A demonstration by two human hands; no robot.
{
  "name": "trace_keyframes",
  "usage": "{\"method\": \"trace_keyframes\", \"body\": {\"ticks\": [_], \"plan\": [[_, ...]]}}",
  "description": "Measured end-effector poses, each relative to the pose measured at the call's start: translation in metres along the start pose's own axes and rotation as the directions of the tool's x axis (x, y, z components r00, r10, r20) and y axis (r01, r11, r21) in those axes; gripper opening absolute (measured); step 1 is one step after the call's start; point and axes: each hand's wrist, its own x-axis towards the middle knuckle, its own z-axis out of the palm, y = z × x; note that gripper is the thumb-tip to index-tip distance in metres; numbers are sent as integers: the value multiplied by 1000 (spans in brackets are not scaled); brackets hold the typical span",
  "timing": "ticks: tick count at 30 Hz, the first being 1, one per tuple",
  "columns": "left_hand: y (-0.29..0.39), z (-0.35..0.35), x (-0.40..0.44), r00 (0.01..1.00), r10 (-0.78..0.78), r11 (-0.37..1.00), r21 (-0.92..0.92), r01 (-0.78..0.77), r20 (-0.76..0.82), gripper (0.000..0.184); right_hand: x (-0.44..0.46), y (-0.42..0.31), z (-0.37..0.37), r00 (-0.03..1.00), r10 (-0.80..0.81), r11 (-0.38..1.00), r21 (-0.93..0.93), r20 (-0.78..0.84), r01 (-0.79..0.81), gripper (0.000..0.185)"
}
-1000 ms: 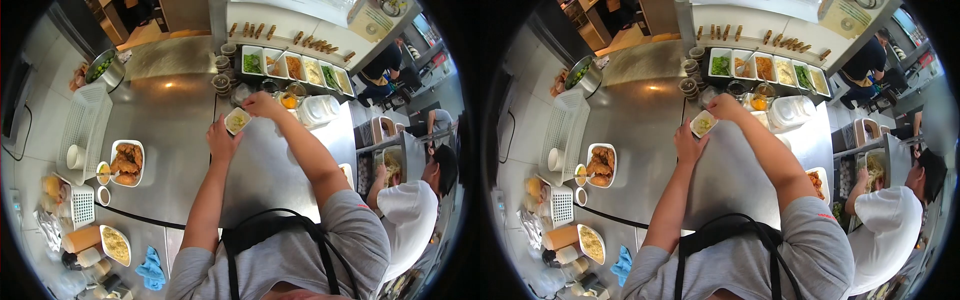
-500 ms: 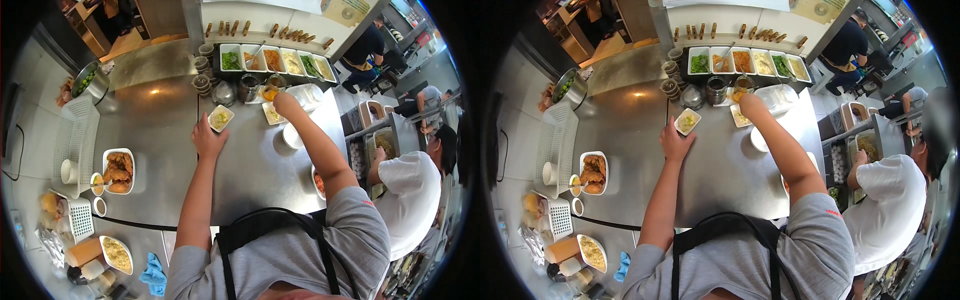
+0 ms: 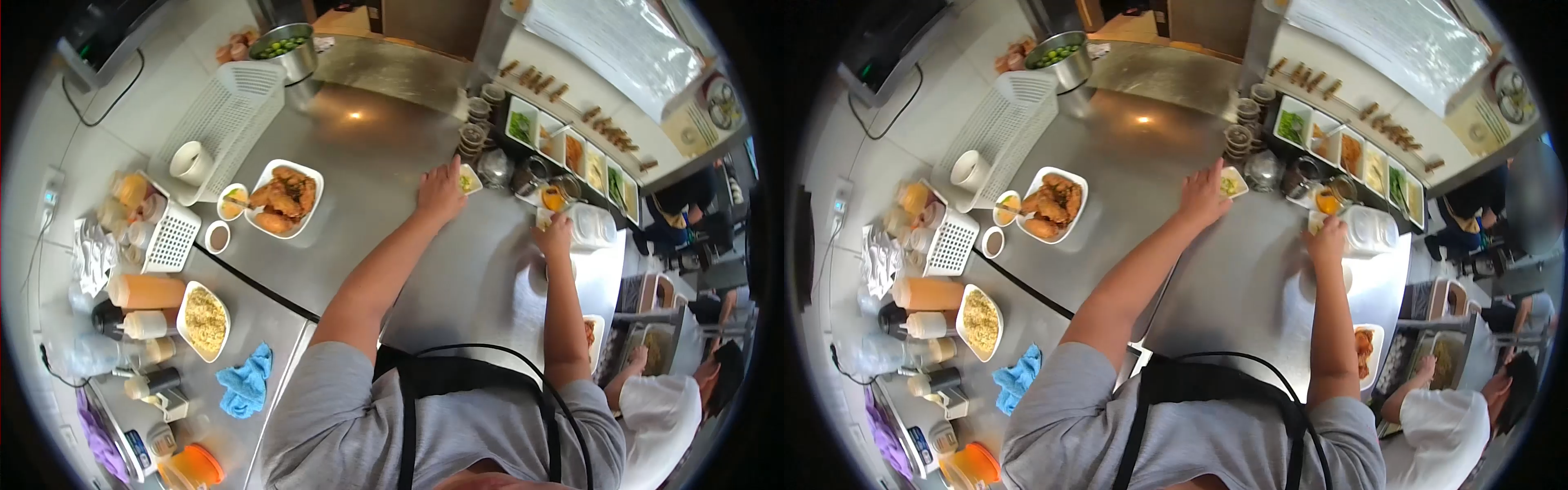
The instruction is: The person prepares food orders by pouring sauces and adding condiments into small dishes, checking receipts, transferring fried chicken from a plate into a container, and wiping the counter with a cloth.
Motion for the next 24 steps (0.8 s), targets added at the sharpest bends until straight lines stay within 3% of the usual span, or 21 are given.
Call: {"method": "trace_keyframes", "body": {"ticks": [1, 3, 5, 6, 9, 11, 13, 18, 24], "plan": [[-10, -11, 5, 999, 2, 1000, 5, -2, -43, 78, -1, 1, 5, 999, 40, 999, 13, -19, -40, 47], [-37, -50, 19, 987, -157, 985, 73, 158, -17, 77, -4, -3, 7, 999, 31, 999, 26, -36, -30, 50], [-74, -98, 27, 967, -194, 976, 66, 207, -166, 75, -9, -17, -1, 994, 106, 992, 70, -30, -104, 52], [-97, -116, 28, 947, -190, 965, 127, 229, -257, 72, -11, -17, 1, 997, 61, 992, 110, -40, -57, 52], [-178, -167, 26, 889, -360, 899, 150, 411, -282, 76, -17, -23, 6, 996, -60, 979, 193, -72, 73, 54], [-217, -197, 19, 820, -535, 783, 244, 572, -203, 78, -12, -44, 3, 985, -175, 958, 230, -4, 171, 55], [-257, -201, 7, 803, -562, 710, 381, 592, -199, 78, -11, -82, -6, 964, -265, 918, 311, 26, 244, 56], [-280, -210, -8, 719, -695, 647, 460, 608, 28, 70, 28, -195, 25, 741, -671, 709, 320, 31, 628, 62], [-288, -209, -19, 604, -793, 578, 410, 706, 78, 58, 61, -353, 83, 584, -730, 681, 453, 355, 576, 88]]}}
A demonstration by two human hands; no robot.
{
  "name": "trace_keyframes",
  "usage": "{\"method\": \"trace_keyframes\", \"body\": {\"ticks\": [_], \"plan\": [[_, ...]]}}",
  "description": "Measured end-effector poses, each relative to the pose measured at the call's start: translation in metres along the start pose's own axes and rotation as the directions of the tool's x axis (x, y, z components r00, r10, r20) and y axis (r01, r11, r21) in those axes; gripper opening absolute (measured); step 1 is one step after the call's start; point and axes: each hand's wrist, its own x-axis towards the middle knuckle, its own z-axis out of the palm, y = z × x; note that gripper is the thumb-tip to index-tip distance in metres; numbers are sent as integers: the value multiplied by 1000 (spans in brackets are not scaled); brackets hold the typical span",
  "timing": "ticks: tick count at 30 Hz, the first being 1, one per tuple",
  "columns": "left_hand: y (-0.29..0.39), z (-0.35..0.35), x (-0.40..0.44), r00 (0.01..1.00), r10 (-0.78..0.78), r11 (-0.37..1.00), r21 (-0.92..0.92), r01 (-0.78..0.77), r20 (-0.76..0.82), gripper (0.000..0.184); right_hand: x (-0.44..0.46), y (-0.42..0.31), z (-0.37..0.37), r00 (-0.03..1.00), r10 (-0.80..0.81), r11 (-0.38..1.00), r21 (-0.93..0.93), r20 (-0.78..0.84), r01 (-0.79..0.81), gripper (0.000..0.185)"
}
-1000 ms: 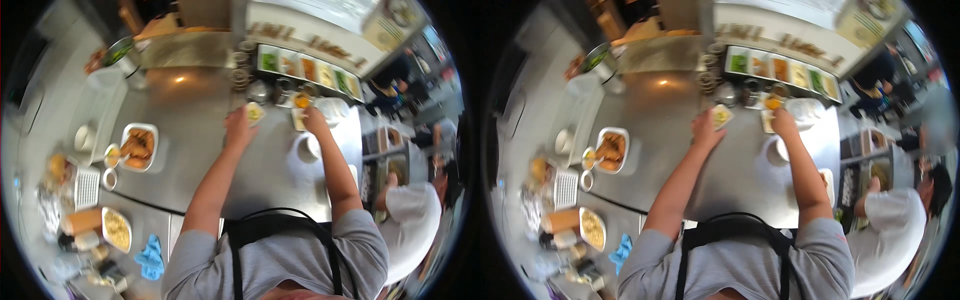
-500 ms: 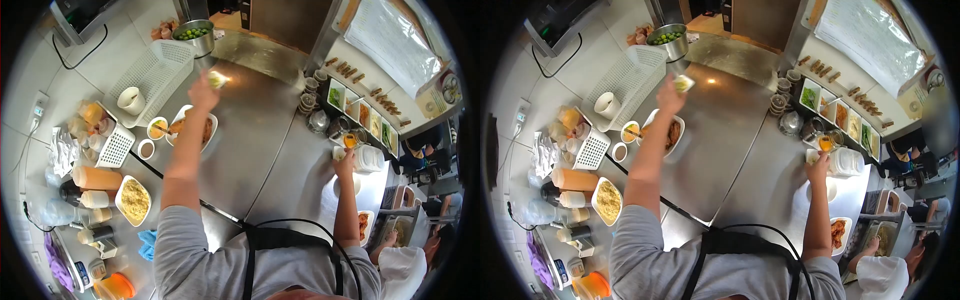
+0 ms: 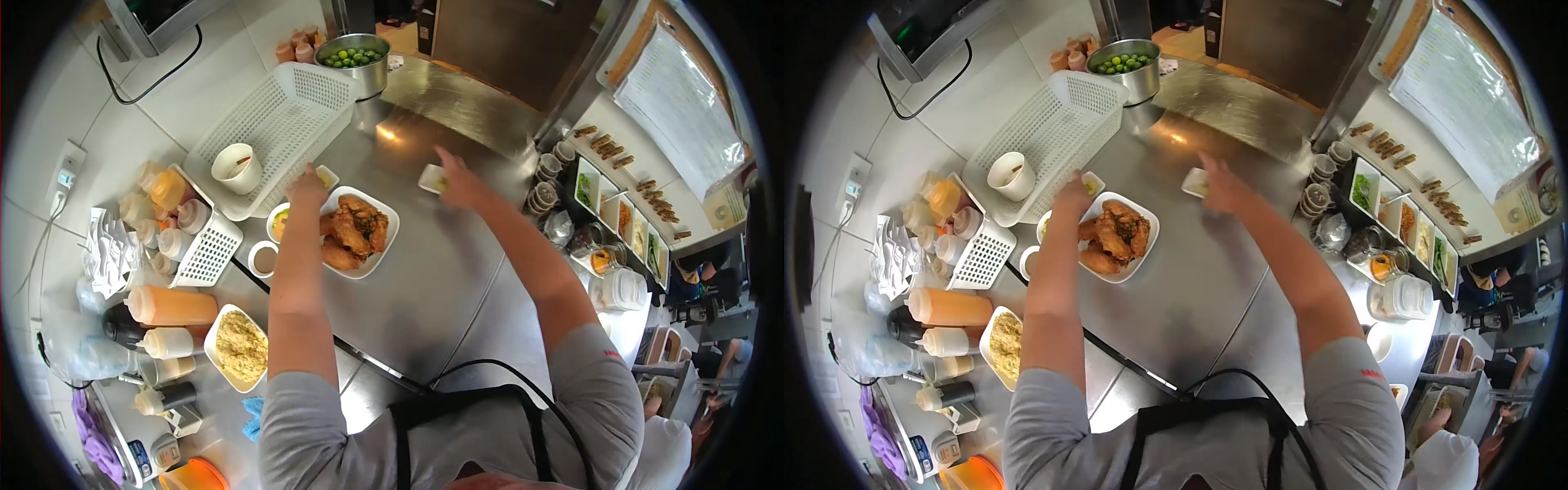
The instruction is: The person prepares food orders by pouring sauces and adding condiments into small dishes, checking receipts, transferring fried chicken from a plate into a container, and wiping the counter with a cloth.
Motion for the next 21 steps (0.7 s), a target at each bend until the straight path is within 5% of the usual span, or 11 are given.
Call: {"method": "trace_keyframes", "body": {"ticks": [5, 9, 13, 16, 19, 21], "plan": [[-8, 7, -1, 998, -20, 996, 87, 25, -57, 51, 87, -58, 28, 944, -82, 988, -95, 320, 118, 92], [-9, 11, -4, 989, -25, 987, 153, 47, -143, 40, 127, -92, 60, 907, -227, 897, -287, 355, 337, 97], [-11, 11, -12, 981, -19, 991, 126, 43, -191, 41, 145, -102, 99, 917, -309, 844, -373, 252, 387, 95], [-13, 6, -18, 972, -3, 994, 103, 28, -234, 43, 129, -98, 95, 903, -422, 868, -324, -82, 376, 90], [-9, -16, -41, 938, 72, 997, 41, -61, -338, 47, 99, -80, 59, 915, -312, 950, -55, -254, 309, 77], [-11, -41, -68, 891, 130, 966, -145, -212, -435, 51, 75, -42, 42, 875, -279, 925, 135, -395, 356, 49]]}}
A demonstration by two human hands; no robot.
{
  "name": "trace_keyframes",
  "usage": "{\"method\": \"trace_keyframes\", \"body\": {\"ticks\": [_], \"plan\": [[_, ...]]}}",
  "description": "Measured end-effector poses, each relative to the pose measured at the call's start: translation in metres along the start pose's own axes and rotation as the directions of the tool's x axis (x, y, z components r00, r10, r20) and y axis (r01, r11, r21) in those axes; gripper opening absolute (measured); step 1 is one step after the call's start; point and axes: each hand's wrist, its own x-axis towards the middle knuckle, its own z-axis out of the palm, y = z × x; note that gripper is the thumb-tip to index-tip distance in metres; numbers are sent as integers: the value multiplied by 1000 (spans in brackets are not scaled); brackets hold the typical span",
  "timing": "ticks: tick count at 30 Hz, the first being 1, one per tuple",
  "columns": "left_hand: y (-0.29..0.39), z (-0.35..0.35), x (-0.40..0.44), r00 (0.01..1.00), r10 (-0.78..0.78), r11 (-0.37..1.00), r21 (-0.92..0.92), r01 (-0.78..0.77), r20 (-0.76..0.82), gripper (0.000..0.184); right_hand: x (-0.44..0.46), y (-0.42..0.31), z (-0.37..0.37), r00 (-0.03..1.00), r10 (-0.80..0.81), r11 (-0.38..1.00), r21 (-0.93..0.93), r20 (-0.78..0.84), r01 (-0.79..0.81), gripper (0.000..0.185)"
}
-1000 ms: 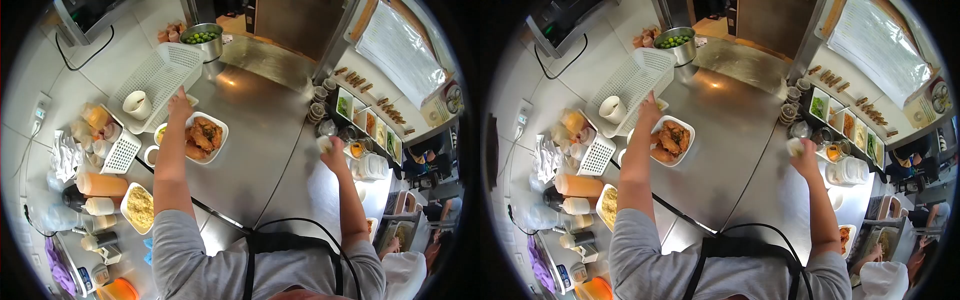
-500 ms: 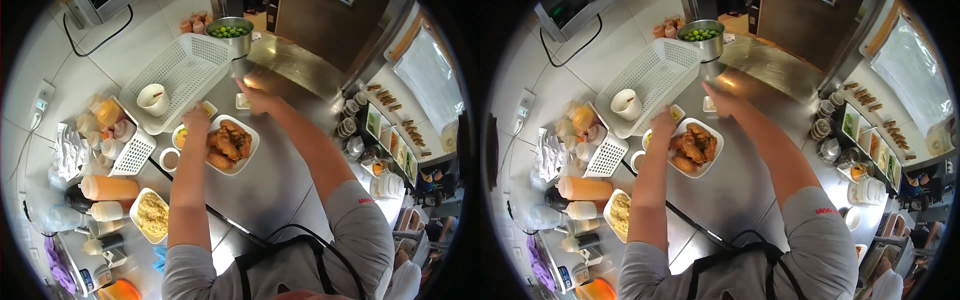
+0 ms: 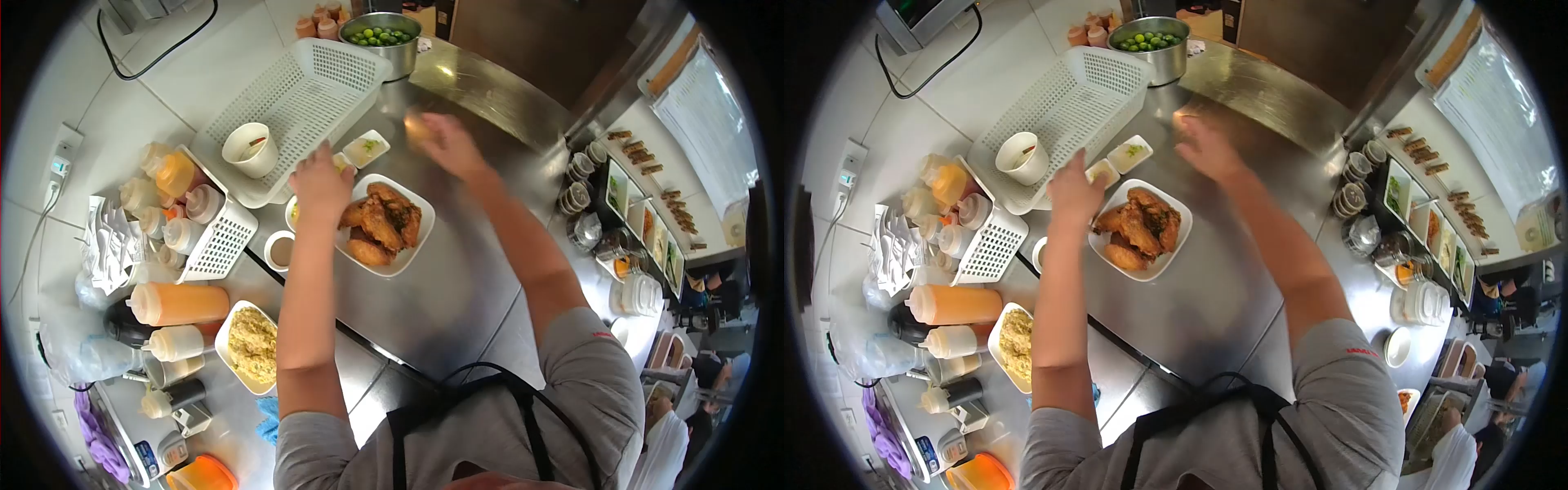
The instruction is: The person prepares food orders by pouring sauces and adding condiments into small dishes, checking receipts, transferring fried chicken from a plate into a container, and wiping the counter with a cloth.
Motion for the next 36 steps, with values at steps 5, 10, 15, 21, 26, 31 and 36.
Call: {"method": "trace_keyframes", "body": {"ticks": [5, 10, 15, 21, 26, 31, 36], "plan": [[-19, -16, -64, 930, -62, 822, -547, -158, -361, 49, -87, 6, -184, 896, 148, 961, -154, -418, -231, 10], [-22, 40, -151, 906, -413, 433, -855, 284, 92, 50, -243, -1, -427, 691, 121, 432, -588, -713, -683, 18], [5, 65, -167, 781, -276, 5, -812, 584, 560, 32, -443, -12, -602, 570, 245, -37, -595, -784, -803, 33], [16, 82, -149, 791, -278, 44, -816, 577, 545, 23, -680, 48, -672, 362, 597, -256, -598, -716, -760, 50], [62, 103, -120, 792, -217, 7, -810, 586, 571, 22, -695, -16, -626, 244, 658, -87, -393, -712, -915, 39], [136, 147, -54, 792, -89, 14, -795, 607, 604, 19, -655, -68, -574, 209, 612, -70, -315, -762, -946, 33], [190, 202, 21, 760, -68, -110, -762, 638, 646, 19, -664, -72, -535, 563, 456, -148, -683, -689, -716, 34]]}}
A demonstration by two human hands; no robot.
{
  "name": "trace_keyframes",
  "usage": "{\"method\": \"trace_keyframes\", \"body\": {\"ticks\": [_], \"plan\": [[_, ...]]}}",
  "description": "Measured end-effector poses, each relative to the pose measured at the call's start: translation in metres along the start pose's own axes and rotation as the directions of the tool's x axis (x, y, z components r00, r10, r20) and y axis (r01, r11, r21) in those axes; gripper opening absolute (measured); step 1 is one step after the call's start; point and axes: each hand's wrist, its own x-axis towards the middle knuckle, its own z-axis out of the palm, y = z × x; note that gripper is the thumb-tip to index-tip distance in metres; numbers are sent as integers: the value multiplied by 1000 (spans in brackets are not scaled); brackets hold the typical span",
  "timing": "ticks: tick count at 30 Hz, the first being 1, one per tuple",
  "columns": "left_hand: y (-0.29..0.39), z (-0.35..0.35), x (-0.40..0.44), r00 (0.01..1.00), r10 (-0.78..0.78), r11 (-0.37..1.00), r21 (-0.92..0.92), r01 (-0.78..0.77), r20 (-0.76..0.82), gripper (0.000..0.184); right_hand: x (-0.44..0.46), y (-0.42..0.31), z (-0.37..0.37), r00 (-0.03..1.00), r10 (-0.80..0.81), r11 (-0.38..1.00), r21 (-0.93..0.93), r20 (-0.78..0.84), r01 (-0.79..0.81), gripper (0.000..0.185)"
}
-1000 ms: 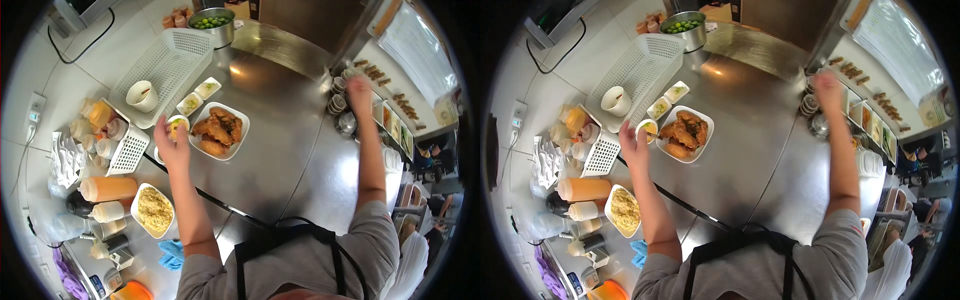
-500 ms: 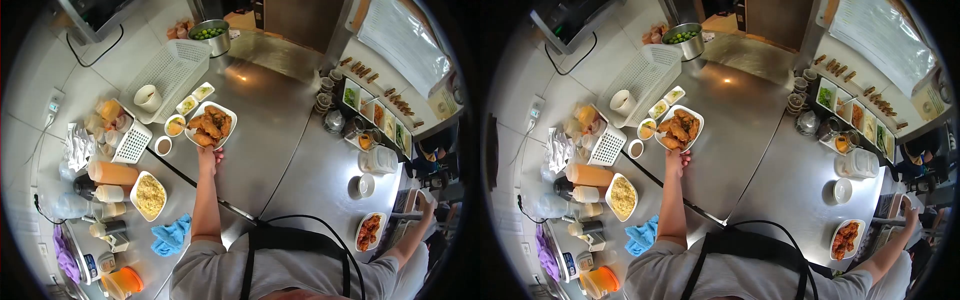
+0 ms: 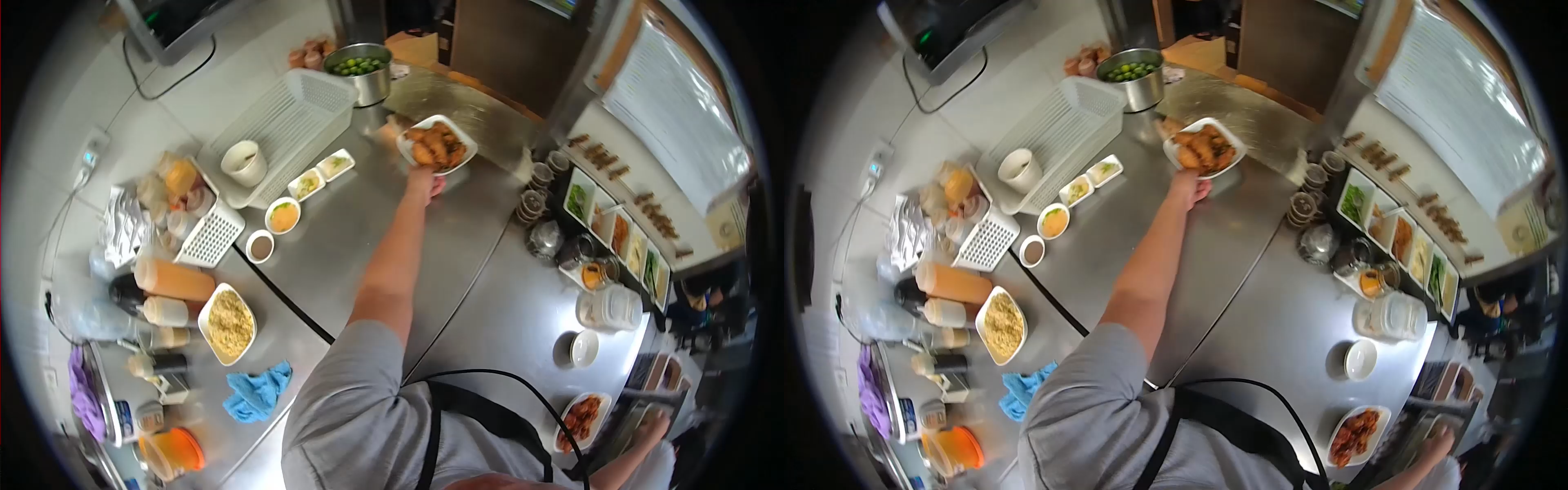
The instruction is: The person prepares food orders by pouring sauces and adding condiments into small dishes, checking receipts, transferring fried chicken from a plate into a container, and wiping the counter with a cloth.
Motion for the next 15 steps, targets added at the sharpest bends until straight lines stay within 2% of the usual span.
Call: {"method": "trace_keyframes", "body": {"ticks": [2, 4, 5, 6, 7, 8, 9, 10, 11, 12, 13, 14, 15], "plan": [[8, 9, 17, 996, -38, 996, 88, 31, 76, 22, -5, -7, 2, 956, 225, 974, -27, 187, -224, 28], [18, 9, 8, 1000, 13, 998, 69, -14, 13, 24, -18, -15, 7, 936, 252, 948, 132, 245, -289, 26], [21, 11, -3, 999, 32, 998, 63, -31, -15, 24, -15, -19, 8, 937, 249, 952, 116, 243, -283, 27], [25, 2, -18, 991, 122, 988, 100, -116, -55, 34, -14, -22, 10, 937, 249, 955, 98, 243, -279, 27], [31, -13, -36, 920, 381, 883, 328, -335, -88, 45, -14, -20, 17, 937, 252, 957, 83, 243, -279, 28], [37, -36, -52, 787, 615, 679, 543, -494, -53, 56, -16, -24, 20, 935, 258, 957, 68, 245, -282, 29], [36, -65, -54, 622, 781, 459, 730, -507, -59, 58, -21, -25, 20, 930, 272, 955, 49, 247, -292, 30], [54, -87, -87, 525, 851, 183, 942, -281, -9, 65, -32, -25, 17, 923, 294, 950, 27, 249, -310, 31], [57, -117, -94, 481, 873, 116, 992, -45, -80, 70, -45, -23, 11, 913, 320, 944, 1, 252, -331, 32], [71, -141, -112, 492, 849, 199, 979, 42, -193, 79, -47, -34, -1, 882, 349, 934, -34, 317, -357, 32], [72, -168, -116, 438, 863, 173, 961, 213, -253, 89, -39, -50, -12, 845, 375, 923, -68, 381, -379, 32], [73, -186, -123, 433, 847, 167, 928, 334, -308, 92, -38, -60, -18, 806, 394, 914, -97, 442, -394, 32], [75, -200, -129, 415, 833, 159, 878, 452, -365, 95, -44, -52, -8, 820, 394, 914, -79, 415, -399, 31]]}}
